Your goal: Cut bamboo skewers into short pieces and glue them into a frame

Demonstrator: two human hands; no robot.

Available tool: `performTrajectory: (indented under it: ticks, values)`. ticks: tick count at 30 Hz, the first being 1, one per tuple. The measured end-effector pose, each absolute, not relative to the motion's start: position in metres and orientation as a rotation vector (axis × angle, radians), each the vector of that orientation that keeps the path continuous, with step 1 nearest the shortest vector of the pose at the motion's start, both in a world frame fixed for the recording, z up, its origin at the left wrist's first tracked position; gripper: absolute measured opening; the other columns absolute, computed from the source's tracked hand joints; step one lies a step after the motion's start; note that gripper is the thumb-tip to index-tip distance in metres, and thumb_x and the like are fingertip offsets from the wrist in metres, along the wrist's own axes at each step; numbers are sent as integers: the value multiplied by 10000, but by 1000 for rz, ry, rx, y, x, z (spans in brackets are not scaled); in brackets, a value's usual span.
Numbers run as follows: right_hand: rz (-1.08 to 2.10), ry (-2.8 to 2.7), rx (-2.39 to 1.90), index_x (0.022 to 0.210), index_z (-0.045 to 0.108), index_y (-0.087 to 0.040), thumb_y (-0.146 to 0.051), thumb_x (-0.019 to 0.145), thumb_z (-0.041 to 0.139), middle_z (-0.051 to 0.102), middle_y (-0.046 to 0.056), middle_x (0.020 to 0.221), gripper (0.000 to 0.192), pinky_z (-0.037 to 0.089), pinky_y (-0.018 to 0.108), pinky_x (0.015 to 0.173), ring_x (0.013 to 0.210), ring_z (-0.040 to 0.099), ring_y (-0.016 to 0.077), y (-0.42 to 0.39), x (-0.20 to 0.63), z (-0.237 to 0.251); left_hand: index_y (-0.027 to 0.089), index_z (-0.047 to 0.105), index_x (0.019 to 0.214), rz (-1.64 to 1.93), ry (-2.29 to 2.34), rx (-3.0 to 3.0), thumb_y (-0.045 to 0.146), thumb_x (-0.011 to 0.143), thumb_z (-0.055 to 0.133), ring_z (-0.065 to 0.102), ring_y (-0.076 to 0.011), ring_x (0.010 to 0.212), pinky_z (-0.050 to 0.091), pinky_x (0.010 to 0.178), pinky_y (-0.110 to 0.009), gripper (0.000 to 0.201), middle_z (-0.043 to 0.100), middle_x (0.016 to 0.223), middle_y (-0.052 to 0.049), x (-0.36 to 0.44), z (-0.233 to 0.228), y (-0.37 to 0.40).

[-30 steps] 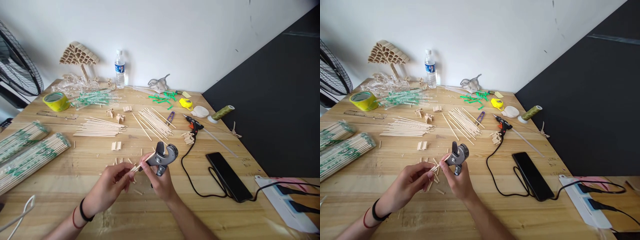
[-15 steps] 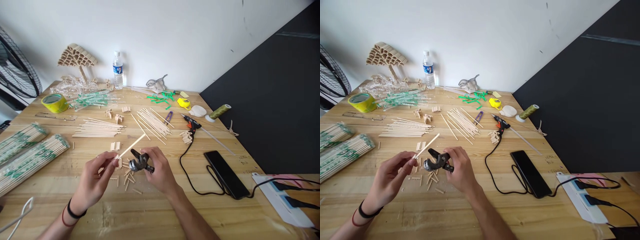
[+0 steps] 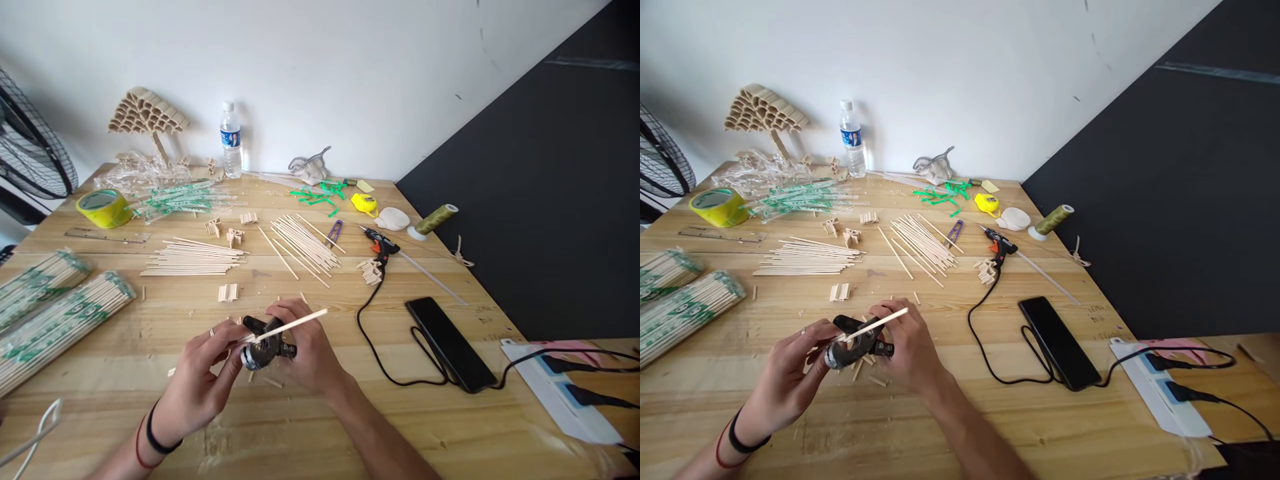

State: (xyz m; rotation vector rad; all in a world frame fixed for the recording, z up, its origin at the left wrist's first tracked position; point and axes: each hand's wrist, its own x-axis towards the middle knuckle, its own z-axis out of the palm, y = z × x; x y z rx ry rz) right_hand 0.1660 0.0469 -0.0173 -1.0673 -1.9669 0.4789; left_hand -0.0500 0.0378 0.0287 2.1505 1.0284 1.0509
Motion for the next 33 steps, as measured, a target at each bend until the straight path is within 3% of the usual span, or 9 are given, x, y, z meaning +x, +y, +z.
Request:
performTrajectory:
  ticks: [19,26,33]
  values:
    - [410,-1972,-1141,1181,600,-214,-74,770,634,700,118,1116,435,548,465,941,1049,633,296,44,161,-19,197,657,1018,1093,1127,2259,100,963,550,614,-111,531,465,503,-183,155,745,762,-12,-48,25,35]
    - [367,-1942,-1225,954,634,-221,-91,715,643,709,77,919,272,512,383,778,873,642,270,40,158,-16,193,652,1029,1148,1139,2231,76,941,562,576,-97,513,443,498,-169,172,674,685,24,-47,29,35]
    - [446,-1957,-1395,800,565,-233,-156,727,665,641,24,753,146,418,312,657,715,598,220,37,156,-13,184,669,964,1122,1131,2113,132,971,578,547,-93,540,433,497,-166,105,645,704,16,-48,28,39]
